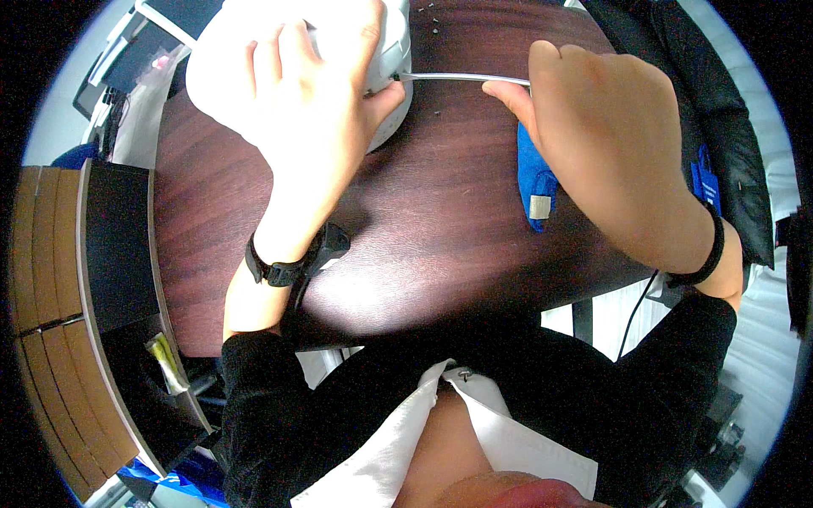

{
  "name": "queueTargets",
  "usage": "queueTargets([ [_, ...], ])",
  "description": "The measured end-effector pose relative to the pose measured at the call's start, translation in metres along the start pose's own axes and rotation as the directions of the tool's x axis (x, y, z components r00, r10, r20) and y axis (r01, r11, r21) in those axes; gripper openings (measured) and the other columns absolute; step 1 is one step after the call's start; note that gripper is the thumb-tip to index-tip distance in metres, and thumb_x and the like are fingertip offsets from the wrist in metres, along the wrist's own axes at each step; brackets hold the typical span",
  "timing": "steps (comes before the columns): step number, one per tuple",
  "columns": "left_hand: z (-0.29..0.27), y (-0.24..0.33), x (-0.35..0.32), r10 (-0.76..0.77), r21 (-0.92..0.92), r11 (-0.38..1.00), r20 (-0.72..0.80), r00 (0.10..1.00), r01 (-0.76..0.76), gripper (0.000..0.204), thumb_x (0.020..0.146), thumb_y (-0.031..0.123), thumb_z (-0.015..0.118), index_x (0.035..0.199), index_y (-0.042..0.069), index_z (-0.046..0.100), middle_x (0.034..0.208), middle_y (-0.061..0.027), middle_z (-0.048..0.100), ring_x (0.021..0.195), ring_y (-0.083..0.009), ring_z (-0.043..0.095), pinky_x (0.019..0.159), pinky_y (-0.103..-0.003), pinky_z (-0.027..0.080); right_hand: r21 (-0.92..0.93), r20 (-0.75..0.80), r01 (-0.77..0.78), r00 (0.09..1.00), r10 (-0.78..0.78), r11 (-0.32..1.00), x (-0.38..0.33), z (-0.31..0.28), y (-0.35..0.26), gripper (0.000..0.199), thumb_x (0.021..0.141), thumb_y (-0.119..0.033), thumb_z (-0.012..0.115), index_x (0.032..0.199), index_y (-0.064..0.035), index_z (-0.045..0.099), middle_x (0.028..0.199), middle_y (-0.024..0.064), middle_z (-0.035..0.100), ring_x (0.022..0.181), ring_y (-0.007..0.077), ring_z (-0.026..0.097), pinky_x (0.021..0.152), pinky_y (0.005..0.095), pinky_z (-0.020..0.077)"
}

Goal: The person assembles a rice cooker by placing the inner pot into the base, attaching the perforated lid, and securing the outer lid. They then use a screwdriver to tighten screws on the lid to complete the assembly.

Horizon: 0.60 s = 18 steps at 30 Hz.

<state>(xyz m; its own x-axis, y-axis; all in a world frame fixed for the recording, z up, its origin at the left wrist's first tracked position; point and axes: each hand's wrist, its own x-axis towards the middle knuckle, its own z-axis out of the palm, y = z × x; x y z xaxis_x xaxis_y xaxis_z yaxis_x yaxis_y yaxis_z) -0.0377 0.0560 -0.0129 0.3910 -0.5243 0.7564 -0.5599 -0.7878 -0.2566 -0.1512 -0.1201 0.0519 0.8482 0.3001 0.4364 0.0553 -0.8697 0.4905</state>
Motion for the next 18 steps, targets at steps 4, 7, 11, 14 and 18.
queueTargets([
  [4,-0.012,0.004,0.005,-0.012,-0.015,1.000,0.058,0.998,0.013,0.091,0.045,0.031,0.089,0.130,0.022,0.058,0.102,-0.0152,0.055,0.098,-0.0319,0.054,0.090,-0.047,0.045,-0.028,0.052,-0.014,0.999,0.016,0.999,0.002,0.001,0.003,0.038,0.085,-0.040,0.067,0.065,-0.0096,0.056,0.052,0.0093,0.055,0.047,0.0253,0.060,0.044,0.0336,0.0426],
  [7,-0.001,0.003,0.003,-0.016,0.005,1.000,-0.054,0.998,0.016,0.090,0.045,0.030,0.089,0.129,0.021,0.059,0.102,-0.0154,0.054,0.098,-0.0325,0.053,0.088,-0.046,0.045,-0.046,0.039,0.001,0.999,0.001,0.999,0.004,-0.004,0.003,0.039,0.085,-0.040,0.067,0.064,-0.0095,0.056,0.053,0.0096,0.056,0.047,0.0259,0.059,0.044,0.0339,0.0423],
  [11,0.011,-0.003,0.001,0.032,0.030,0.999,-0.101,0.994,-0.029,0.090,0.044,0.029,0.089,0.129,0.021,0.059,0.102,-0.0156,0.054,0.098,-0.0329,0.053,0.088,-0.047,0.045,-0.009,-0.040,0.029,0.999,-0.029,1.000,0.007,-0.005,0.001,0.039,0.086,-0.041,0.066,0.063,-0.0097,0.057,0.053,0.0101,0.057,0.048,0.0262,0.061,0.044,0.0334,0.0442],
  [14,0.001,0.005,0.004,0.003,-0.030,1.000,-0.058,0.998,-0.005,0.090,0.044,0.028,0.089,0.129,0.020,0.059,0.102,-0.0158,0.054,0.098,-0.0332,0.053,0.088,-0.047,0.044,-0.015,0.022,-0.049,0.999,0.050,0.999,0.001,-0.002,-0.004,0.040,0.086,-0.041,0.065,0.063,-0.0092,0.058,0.052,0.0109,0.057,0.048,0.0271,0.062,0.044,0.0335,0.0455],
  [18,0.006,-0.003,0.001,0.027,0.020,0.999,-0.104,0.994,-0.025,0.089,0.045,0.028,0.089,0.129,0.019,0.058,0.102,-0.0166,0.054,0.098,-0.0338,0.053,0.088,-0.047,0.044,0.102,0.017,-0.125,0.992,0.124,0.987,-0.009,0.015,-0.009,0.044,0.088,-0.044,0.064,0.063,-0.0078,0.059,0.050,0.0132,0.057,0.045,0.0286,0.061,0.042,0.0343,0.0459],
])
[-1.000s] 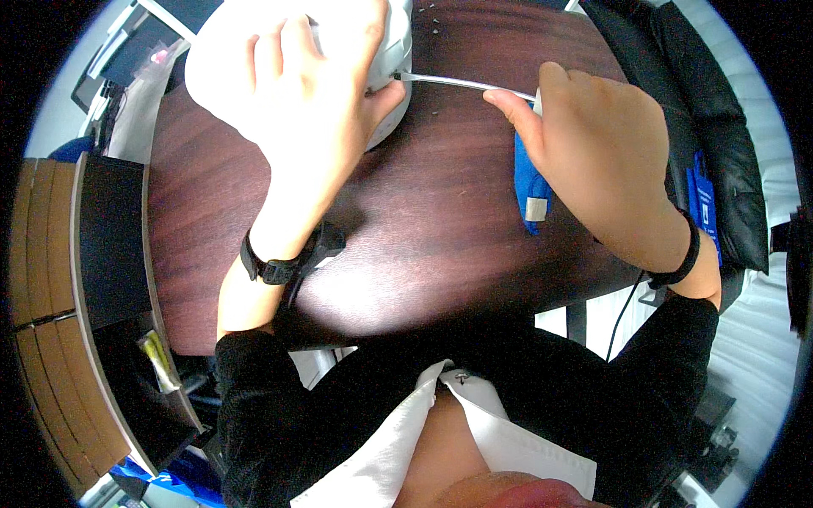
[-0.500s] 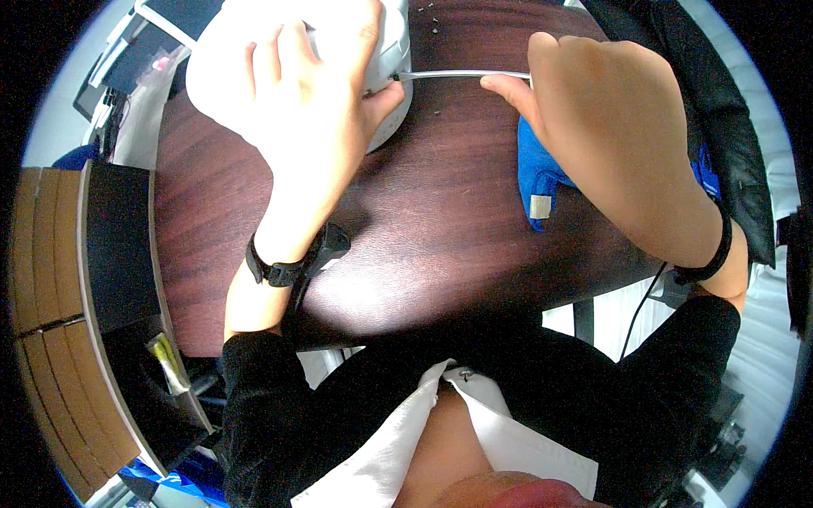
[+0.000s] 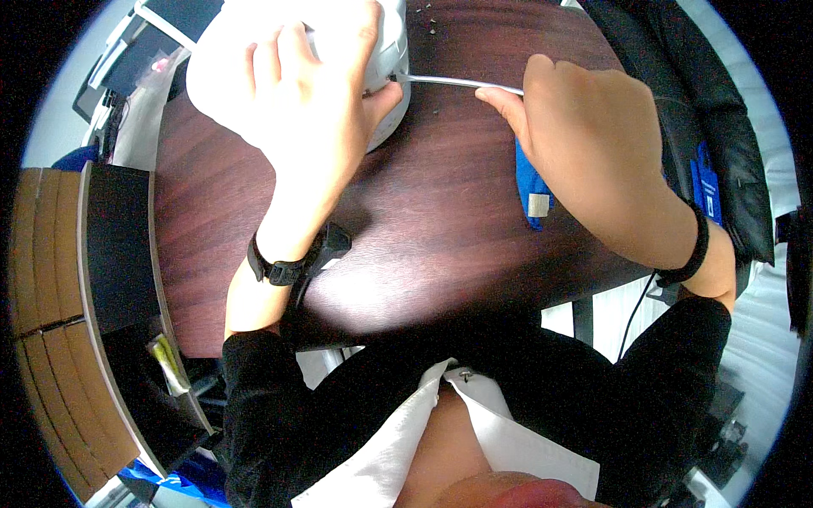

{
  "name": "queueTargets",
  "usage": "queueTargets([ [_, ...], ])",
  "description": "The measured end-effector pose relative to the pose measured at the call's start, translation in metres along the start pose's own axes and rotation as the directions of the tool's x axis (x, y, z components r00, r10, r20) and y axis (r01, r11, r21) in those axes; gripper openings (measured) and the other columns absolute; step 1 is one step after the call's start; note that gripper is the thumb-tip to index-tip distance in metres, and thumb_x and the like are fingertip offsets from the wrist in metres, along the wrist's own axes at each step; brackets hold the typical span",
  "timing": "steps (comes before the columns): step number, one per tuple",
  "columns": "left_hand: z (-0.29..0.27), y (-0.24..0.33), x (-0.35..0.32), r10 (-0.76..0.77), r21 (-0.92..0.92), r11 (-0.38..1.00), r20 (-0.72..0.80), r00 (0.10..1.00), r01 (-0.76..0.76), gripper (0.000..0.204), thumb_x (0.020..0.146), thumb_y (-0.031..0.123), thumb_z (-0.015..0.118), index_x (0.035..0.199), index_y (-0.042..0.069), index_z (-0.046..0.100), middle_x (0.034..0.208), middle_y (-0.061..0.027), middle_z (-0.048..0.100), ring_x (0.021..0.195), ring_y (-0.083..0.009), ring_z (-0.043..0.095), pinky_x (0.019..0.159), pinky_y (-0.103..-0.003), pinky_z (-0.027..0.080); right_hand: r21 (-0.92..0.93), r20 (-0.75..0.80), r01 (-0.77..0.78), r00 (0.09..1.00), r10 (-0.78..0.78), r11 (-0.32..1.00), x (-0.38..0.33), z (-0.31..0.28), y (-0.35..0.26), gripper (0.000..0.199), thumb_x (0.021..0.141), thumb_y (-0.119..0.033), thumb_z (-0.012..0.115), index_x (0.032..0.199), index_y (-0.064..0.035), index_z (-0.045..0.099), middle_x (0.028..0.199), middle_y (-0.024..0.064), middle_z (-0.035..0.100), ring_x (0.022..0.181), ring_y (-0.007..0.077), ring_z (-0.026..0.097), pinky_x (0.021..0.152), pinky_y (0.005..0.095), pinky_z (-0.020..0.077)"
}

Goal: The person assembles a rice cooker by placing the inner pot into the base, attaching the perforated lid, and securing the outer lid. They then use a screwdriver to tighten screws on the lid to complete the assembly.

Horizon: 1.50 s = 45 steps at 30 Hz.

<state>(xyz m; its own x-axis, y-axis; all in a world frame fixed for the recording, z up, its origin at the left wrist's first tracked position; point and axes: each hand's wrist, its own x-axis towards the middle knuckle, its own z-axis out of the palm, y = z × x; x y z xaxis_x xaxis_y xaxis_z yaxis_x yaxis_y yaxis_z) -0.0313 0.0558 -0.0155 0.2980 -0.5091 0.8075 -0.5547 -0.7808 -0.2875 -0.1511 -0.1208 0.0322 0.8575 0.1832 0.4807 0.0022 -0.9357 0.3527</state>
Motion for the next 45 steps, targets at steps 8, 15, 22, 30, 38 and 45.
queueTargets([
  [8,-0.006,0.005,0.005,-0.071,0.049,0.996,0.057,0.996,0.068,0.084,0.050,0.042,0.086,0.129,0.037,0.059,0.101,-0.0131,0.060,0.096,-0.0317,0.059,0.091,-0.044,0.044,0.230,0.190,-0.216,0.966,0.173,0.949,-0.013,0.027,-0.005,0.052,0.089,-0.046,0.059,0.059,-0.0037,0.066,0.057,0.0185,0.062,0.052,0.0343,0.064,0.049,0.0418,0.0510],
  [15,-0.003,0.004,0.000,-0.051,0.030,0.998,0.038,0.998,0.049,0.082,0.050,0.042,0.086,0.128,0.037,0.059,0.101,-0.0134,0.060,0.095,-0.0317,0.059,0.091,-0.044,0.045,0.625,0.781,-0.751,0.605,-0.156,0.215,-0.015,0.053,-0.014,0.067,0.098,-0.053,0.043,0.054,-0.0024,0.051,0.045,0.0087,0.052,0.036,0.0201,0.053,0.037,0.0370,0.0437],
  [22,-0.005,0.006,0.003,-0.039,0.047,0.998,0.006,0.999,0.038,0.080,0.053,0.044,0.085,0.128,0.036,0.060,0.100,-0.0139,0.061,0.094,-0.0320,0.059,0.091,-0.043,0.044,0.259,0.707,-0.915,0.397,-0.585,-0.308,-0.014,0.052,0.001,0.054,0.098,-0.057,0.042,0.066,-0.0135,0.045,0.046,-0.0003,0.043,0.032,0.0106,0.042,0.031,0.0266,0.0343],
  [30,-0.001,-0.001,0.000,-0.036,0.014,0.999,0.040,0.999,0.035,0.084,0.051,0.046,0.086,0.130,0.037,0.058,0.100,-0.0139,0.061,0.095,-0.0321,0.059,0.091,-0.044,0.044,0.679,0.732,-0.677,0.656,-0.185,0.284,-0.012,0.068,0.009,0.056,0.100,-0.048,0.045,0.064,-0.0055,0.050,0.045,0.0063,0.047,0.033,0.0159,0.045,0.035,0.0298,0.0348],
  [38,-0.005,0.001,0.000,-0.021,0.037,0.999,0.049,0.999,0.020,0.085,0.050,0.047,0.086,0.130,0.036,0.059,0.099,-0.0129,0.060,0.093,-0.0306,0.059,0.091,-0.044,0.042,0.751,0.605,-0.518,0.788,-0.113,0.410,-0.009,0.060,0.004,0.062,0.098,-0.051,0.044,0.062,-0.0027,0.055,0.052,0.0149,0.053,0.043,0.0297,0.054,0.043,0.0408,0.0433],
  [45,-0.001,0.002,-0.003,-0.028,0.005,1.000,0.002,1.000,0.028,0.082,0.051,0.044,0.086,0.129,0.035,0.060,0.099,-0.0126,0.060,0.092,-0.0302,0.059,0.090,-0.044,0.042,0.186,0.578,-0.907,0.412,-0.704,-0.378,-0.013,0.071,0.000,0.058,0.102,-0.056,0.026,0.064,-0.0133,0.038,0.044,-0.0028,0.035,0.028,0.0072,0.034,0.028,0.0239,0.0300],
])
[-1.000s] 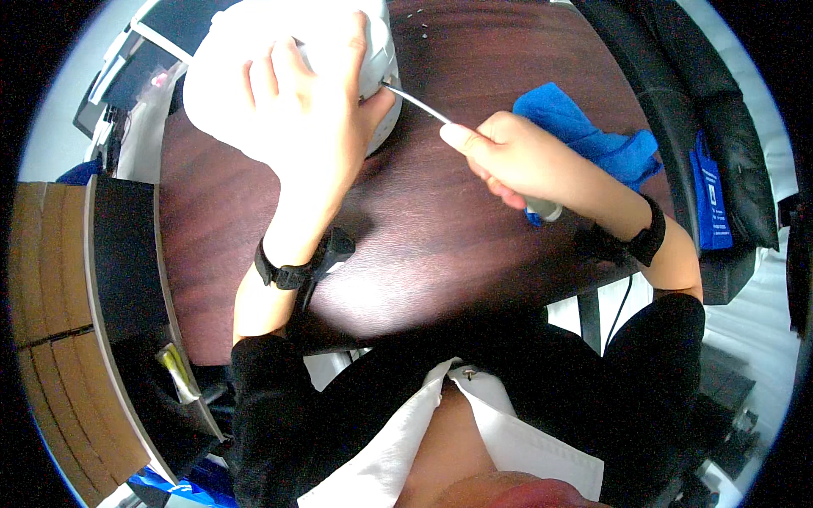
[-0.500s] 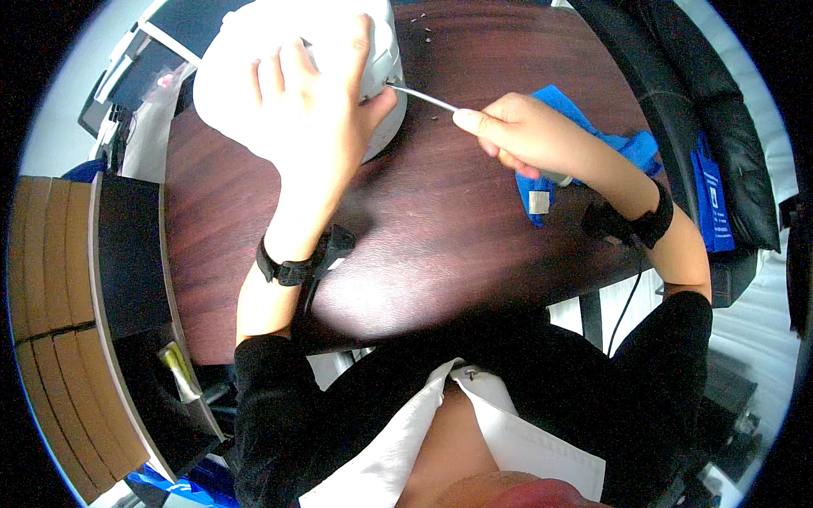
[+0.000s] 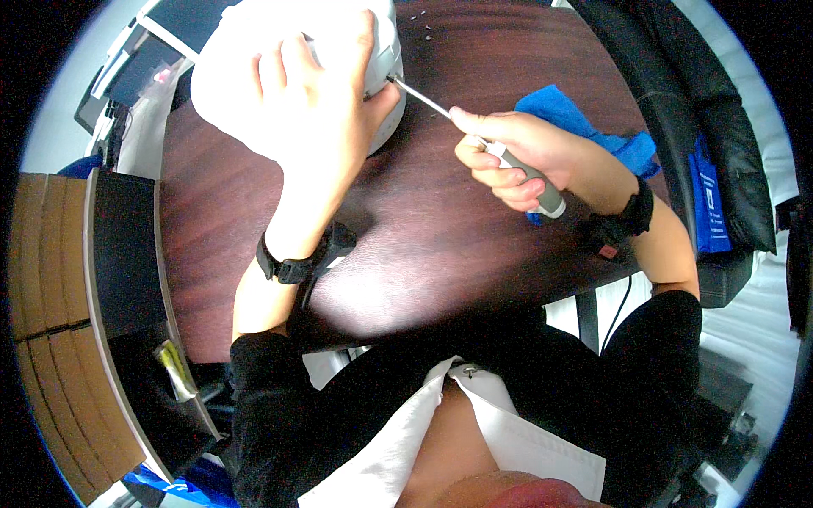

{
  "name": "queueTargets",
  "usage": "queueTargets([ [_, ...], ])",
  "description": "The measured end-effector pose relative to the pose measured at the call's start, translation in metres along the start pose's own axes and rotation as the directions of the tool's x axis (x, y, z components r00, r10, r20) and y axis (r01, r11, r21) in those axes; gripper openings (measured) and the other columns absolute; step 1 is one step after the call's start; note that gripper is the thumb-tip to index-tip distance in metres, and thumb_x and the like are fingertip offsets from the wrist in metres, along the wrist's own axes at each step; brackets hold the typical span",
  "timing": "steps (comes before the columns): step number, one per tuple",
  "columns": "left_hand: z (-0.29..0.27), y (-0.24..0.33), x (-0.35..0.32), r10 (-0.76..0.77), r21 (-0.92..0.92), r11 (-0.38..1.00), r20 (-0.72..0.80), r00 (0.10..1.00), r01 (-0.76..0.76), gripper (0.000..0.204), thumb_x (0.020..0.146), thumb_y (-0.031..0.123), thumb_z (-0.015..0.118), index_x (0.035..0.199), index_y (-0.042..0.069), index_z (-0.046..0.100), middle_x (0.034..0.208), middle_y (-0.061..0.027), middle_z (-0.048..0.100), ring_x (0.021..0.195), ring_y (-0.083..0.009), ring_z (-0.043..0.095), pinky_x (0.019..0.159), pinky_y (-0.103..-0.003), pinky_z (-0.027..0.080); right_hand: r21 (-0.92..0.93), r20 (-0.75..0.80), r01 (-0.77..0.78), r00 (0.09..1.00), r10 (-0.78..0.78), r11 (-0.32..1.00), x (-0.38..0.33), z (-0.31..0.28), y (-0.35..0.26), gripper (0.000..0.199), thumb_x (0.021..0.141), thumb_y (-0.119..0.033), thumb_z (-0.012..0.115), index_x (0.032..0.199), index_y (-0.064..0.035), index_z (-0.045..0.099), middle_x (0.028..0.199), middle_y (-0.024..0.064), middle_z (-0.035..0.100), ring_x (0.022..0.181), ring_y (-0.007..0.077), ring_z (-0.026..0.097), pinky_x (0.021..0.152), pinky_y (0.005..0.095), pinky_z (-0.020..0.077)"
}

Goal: The person assembles a rice cooker by placing the inner pot into the base, attaching the perforated lid, and securing the outer lid. They then use a screwdriver to tighten screws on the lid to complete the assembly.

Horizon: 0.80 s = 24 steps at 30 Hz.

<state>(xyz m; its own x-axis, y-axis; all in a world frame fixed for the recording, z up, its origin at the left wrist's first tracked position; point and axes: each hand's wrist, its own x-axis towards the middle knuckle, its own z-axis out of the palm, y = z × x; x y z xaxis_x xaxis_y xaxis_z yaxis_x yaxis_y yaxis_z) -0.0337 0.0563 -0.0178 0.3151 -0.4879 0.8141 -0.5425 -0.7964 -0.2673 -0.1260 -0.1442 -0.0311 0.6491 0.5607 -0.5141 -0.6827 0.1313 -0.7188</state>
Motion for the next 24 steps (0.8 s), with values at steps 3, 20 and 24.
queueTargets([
  [3,-0.001,-0.002,0.001,-0.004,-0.003,1.000,0.001,1.000,0.004,0.082,0.051,0.044,0.086,0.129,0.036,0.059,0.099,-0.0124,0.060,0.092,-0.0302,0.059,0.090,-0.044,0.042,0.169,0.217,-0.027,0.976,-0.010,0.985,0.009,-0.011,0.009,0.056,0.101,-0.058,0.029,0.066,-0.0148,0.040,0.044,-0.0047,0.033,0.028,0.0065,0.032,0.027,0.0257,0.0312],
  [20,0.000,-0.003,0.000,0.025,0.019,0.999,0.052,0.998,-0.026,0.085,0.053,0.047,0.085,0.132,0.038,0.057,0.097,-0.0117,0.059,0.094,-0.0302,0.059,0.092,-0.045,0.042,-0.963,-0.270,-0.203,0.644,-0.716,0.180,-0.015,0.015,-0.012,0.060,0.097,-0.045,0.049,0.066,0.0045,0.063,0.062,0.0265,0.058,0.061,0.0441,0.062,0.057,0.0501,0.0479],
  [24,-0.002,-0.003,0.001,0.030,0.020,0.999,0.050,0.998,-0.031,0.085,0.052,0.047,0.085,0.132,0.037,0.057,0.100,-0.0124,0.059,0.095,-0.0298,0.059,0.093,-0.044,0.040,-0.971,-0.234,-0.187,0.640,-0.732,0.146,-0.011,0.010,-0.013,0.059,0.096,-0.046,0.050,0.066,0.0040,0.063,0.063,0.0271,0.058,0.062,0.0440,0.062,0.059,0.0510,0.0476],
])
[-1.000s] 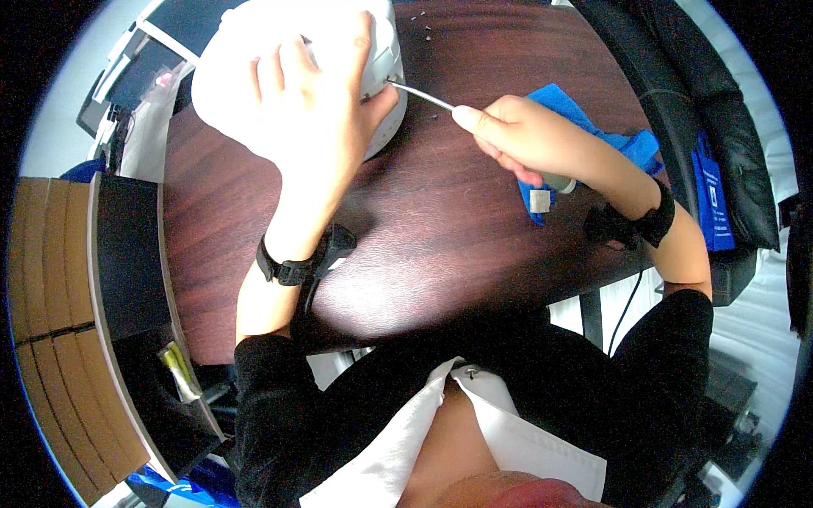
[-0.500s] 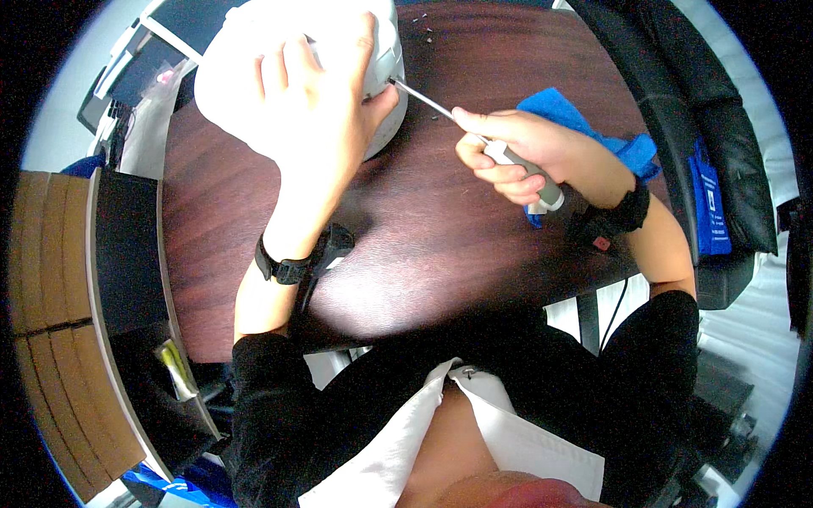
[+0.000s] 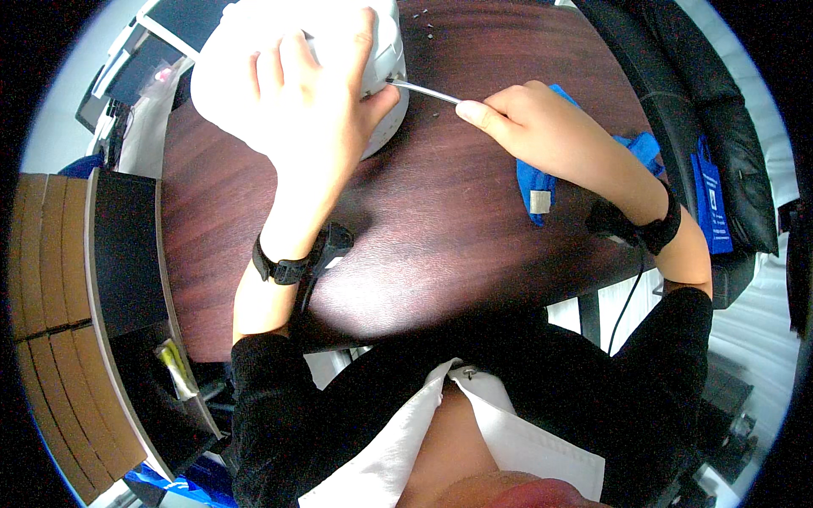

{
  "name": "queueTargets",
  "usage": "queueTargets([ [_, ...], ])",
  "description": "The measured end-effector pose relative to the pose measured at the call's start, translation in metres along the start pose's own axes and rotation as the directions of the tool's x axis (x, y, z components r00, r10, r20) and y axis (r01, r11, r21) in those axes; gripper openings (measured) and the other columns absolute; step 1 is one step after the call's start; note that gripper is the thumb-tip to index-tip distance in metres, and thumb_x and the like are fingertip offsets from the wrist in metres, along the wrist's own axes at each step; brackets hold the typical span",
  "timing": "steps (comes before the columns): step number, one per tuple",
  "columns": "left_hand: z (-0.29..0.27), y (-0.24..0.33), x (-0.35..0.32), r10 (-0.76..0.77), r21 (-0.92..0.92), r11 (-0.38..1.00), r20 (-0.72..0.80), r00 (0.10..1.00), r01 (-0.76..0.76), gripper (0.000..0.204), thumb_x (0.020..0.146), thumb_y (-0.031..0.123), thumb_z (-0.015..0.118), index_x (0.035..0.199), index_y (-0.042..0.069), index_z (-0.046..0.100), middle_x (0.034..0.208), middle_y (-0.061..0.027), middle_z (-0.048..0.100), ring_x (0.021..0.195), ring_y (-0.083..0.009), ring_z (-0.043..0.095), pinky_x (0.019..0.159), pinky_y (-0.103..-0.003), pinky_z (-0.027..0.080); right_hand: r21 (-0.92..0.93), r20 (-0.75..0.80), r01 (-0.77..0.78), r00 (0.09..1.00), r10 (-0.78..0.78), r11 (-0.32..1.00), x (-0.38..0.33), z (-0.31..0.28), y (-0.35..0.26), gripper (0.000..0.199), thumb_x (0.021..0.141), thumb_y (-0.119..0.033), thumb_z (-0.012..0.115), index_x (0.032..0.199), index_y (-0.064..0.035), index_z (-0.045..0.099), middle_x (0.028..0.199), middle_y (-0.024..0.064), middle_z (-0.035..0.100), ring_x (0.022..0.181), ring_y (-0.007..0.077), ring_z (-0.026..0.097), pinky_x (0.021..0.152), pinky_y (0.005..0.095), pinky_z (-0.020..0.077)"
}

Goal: The person assembles a rice cooker by placing the inner pot into the base, attaching the perforated lid, and securing the outer lid. They then use a screwdriver to tighten screws on the lid to complete the assembly.

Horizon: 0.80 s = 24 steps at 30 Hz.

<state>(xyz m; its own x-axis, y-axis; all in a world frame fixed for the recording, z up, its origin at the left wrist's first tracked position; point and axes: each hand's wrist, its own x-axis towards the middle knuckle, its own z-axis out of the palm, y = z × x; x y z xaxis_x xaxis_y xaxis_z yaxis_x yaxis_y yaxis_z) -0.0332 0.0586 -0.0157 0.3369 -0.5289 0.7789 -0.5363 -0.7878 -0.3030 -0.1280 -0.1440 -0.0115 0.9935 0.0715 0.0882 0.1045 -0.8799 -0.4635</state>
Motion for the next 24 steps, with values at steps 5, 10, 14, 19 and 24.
queueTargets([
  [5,0.001,-0.001,0.000,0.004,-0.025,1.000,0.008,1.000,-0.004,0.086,0.051,0.047,0.085,0.131,0.037,0.057,0.101,-0.0127,0.060,0.095,-0.0294,0.059,0.093,-0.043,0.041,0.013,0.057,-0.017,0.998,0.016,1.000,0.003,-0.004,0.000,0.061,0.095,-0.048,0.050,0.066,0.0034,0.064,0.063,0.0268,0.058,0.063,0.0442,0.062,0.059,0.0512,0.0477],
  [10,-0.005,0.001,0.000,-0.036,-0.196,0.980,0.005,0.999,0.036,0.088,0.049,0.029,0.088,0.131,0.017,0.057,0.104,-0.0178,0.054,0.099,-0.0343,0.053,0.088,-0.048,0.044,-0.003,0.061,-0.008,0.998,0.008,1.000,0.005,-0.004,0.005,0.063,0.095,-0.050,0.049,0.067,0.0034,0.064,0.062,0.0264,0.058,0.062,0.0438,0.062,0.058,0.0505,0.0471],
  [14,-0.004,0.001,0.000,-0.012,-0.147,0.989,-0.006,1.000,0.011,0.088,0.051,0.030,0.087,0.131,0.016,0.056,0.105,-0.0186,0.054,0.099,-0.0343,0.053,0.089,-0.048,0.044,0.002,0.071,-0.025,0.997,0.024,1.000,0.005,-0.006,0.007,0.063,0.095,-0.051,0.049,0.067,0.0038,0.064,0.061,0.0266,0.057,0.060,0.0433,0.062,0.056,0.0499,0.0463],
  [19,-0.005,0.001,0.001,-0.017,-0.170,0.985,0.002,1.000,0.017,0.088,0.050,0.031,0.087,0.132,0.017,0.056,0.106,-0.0188,0.054,0.099,-0.0344,0.053,0.089,-0.048,0.044,-0.004,0.063,-0.026,0.998,0.027,1.000,0.006,-0.006,0.009,0.064,0.094,-0.052,0.051,0.067,0.0044,0.064,0.061,0.0268,0.057,0.059,0.0429,0.061,0.055,0.0494,0.0460],
  [24,-0.006,0.002,0.001,-0.025,-0.182,0.983,0.020,0.999,0.028,0.088,0.051,0.032,0.087,0.132,0.017,0.056,0.104,-0.0185,0.055,0.099,-0.0339,0.053,0.090,-0.049,0.043,0.006,0.067,-0.032,0.997,0.031,0.999,0.006,-0.008,0.008,0.065,0.094,-0.053,0.051,0.067,0.0043,0.064,0.062,0.0271,0.057,0.060,0.0431,0.062,0.055,0.0490,0.0461],
])
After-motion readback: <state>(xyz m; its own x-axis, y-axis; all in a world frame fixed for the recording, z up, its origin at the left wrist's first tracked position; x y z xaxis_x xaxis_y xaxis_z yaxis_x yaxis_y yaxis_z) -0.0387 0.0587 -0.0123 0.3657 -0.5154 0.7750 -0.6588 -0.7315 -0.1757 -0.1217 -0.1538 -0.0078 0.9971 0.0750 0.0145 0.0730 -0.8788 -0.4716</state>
